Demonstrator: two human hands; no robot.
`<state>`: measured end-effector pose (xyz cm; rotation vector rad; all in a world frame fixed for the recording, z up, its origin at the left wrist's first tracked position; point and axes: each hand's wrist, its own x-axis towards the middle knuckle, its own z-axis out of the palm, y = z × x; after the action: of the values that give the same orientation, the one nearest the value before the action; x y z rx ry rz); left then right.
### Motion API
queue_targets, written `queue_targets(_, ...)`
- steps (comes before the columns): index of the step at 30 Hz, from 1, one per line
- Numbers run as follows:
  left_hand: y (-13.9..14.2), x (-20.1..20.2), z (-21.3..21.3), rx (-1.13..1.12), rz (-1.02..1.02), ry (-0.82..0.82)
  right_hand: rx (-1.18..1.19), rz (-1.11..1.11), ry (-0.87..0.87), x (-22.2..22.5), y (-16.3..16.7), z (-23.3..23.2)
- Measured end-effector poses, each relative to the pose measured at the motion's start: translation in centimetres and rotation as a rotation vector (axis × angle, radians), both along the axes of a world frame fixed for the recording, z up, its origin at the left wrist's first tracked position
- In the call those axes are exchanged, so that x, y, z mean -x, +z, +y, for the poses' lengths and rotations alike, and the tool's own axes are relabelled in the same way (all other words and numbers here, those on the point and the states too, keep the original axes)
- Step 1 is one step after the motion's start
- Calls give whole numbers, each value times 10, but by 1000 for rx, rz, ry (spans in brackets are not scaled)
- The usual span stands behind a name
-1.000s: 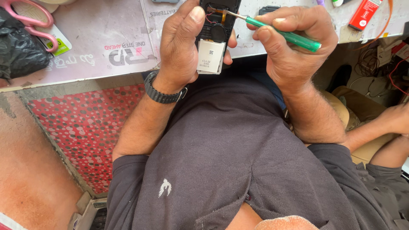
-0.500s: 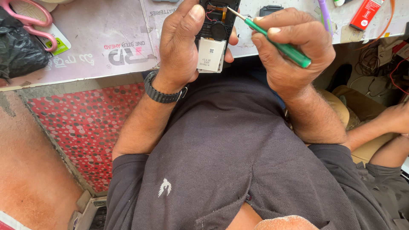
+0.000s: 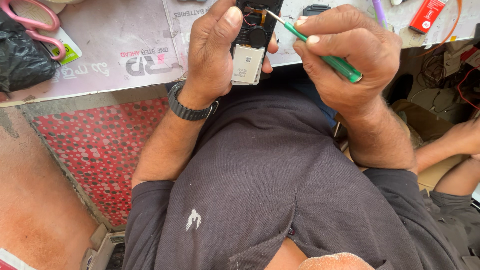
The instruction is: The person uses a green screwdriver to manipulate internal components of a disassembled electronic device. They adjust wires and a small circular component inside the device's casing, then reposition the battery and other parts.
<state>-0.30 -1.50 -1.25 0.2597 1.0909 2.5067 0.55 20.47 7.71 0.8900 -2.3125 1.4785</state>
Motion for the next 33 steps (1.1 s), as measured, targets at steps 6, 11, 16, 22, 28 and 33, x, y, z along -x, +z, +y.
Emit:
queue_targets(6, 0, 1, -1, 19, 21, -4, -102, 32, -14, 2, 5, 3)
queue_targets(11, -2, 2, 0, 40, 18, 5, -87, -97, -81, 1, 3, 9)
queue_targets(16, -3, 3, 1, 23, 38, 2, 29, -194, -64, 0, -9, 17)
queue_targets(22, -2, 4, 2, 4, 20, -8, 213, -287, -55, -2, -21, 20)
queue_targets(28, -1, 7, 0, -110, 30, -23, 281, -200, -19, 4, -19, 12)
queue_targets(33, -7, 3, 0, -182, -11, -24, 98, -64, -86, -12, -13, 0)
